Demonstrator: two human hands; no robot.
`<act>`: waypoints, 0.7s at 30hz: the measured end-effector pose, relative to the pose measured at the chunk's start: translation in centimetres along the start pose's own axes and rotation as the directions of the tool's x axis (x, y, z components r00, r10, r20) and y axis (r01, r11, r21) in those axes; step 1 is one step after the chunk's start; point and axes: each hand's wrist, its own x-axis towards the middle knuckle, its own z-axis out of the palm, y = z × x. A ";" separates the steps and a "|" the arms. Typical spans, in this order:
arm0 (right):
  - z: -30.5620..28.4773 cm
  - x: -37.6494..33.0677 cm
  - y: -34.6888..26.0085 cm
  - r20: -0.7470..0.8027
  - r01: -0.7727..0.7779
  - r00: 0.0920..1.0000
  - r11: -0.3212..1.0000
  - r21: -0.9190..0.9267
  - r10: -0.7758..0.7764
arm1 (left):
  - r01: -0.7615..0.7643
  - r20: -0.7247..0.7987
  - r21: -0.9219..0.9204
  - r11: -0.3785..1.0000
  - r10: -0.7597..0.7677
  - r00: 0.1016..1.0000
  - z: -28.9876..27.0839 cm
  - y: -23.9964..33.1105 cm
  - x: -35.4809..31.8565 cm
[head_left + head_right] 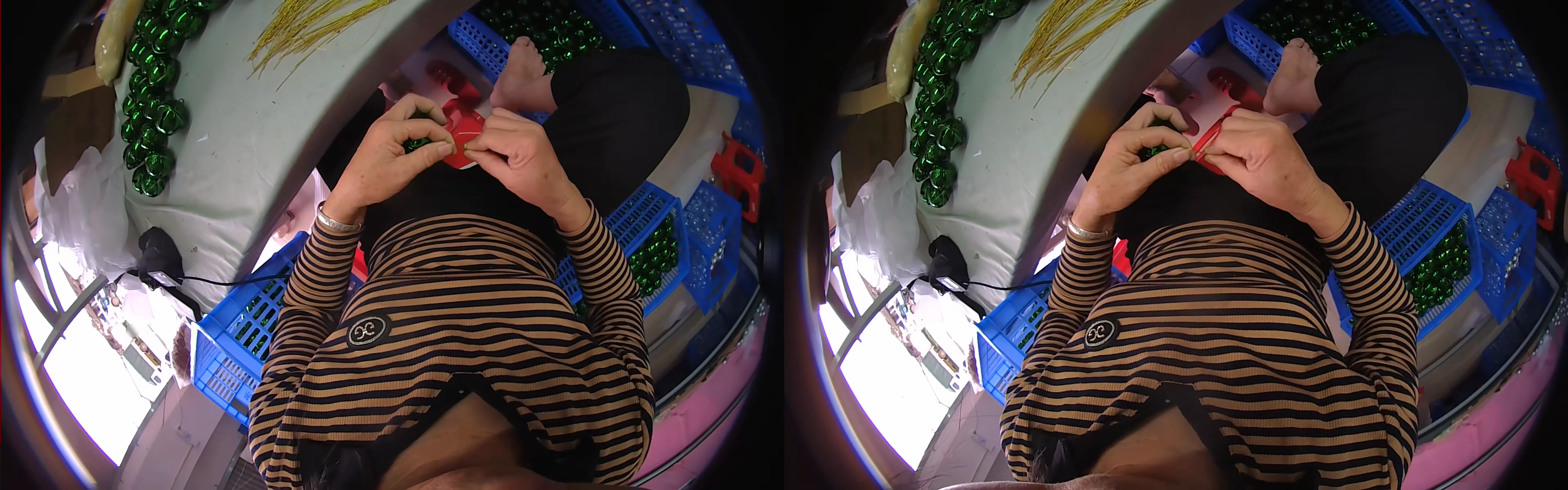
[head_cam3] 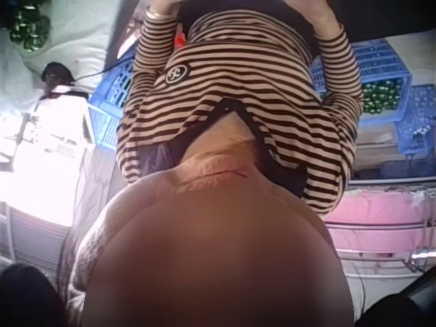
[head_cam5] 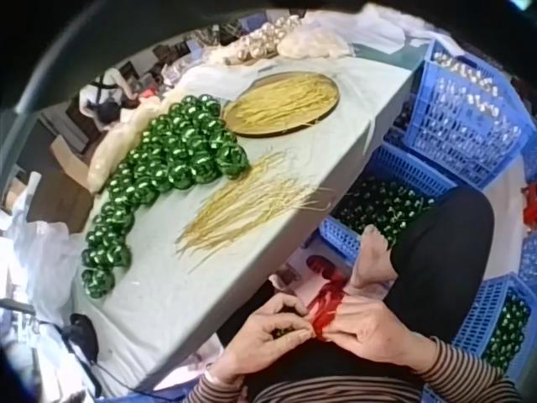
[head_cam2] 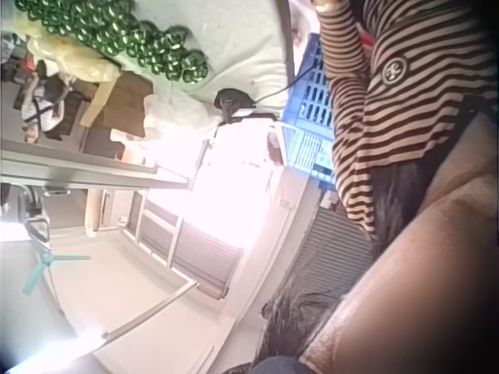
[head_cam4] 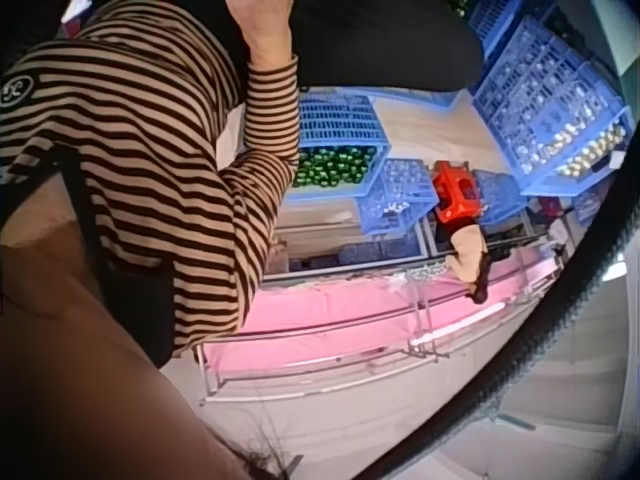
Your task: Attaching thin gold strings to green Christmas ball ornaments.
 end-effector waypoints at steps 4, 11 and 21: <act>-0.2 -0.5 -0.2 0.089 -0.334 0.942 0.888 0.315 0.322 | 0.026 0.017 -0.028 0.999 -0.025 1.000 -0.1 -0.3 -0.1; -0.3 -0.5 -0.7 0.178 -0.497 0.853 0.656 0.569 0.492 | 0.065 0.039 -0.105 0.992 -0.061 0.997 0.1 0.1 -0.1; -0.1 0.7 -0.8 0.101 -0.272 0.932 0.490 0.828 0.347 | 0.032 0.037 -0.133 0.991 -0.028 0.999 -0.1 1.3 0.2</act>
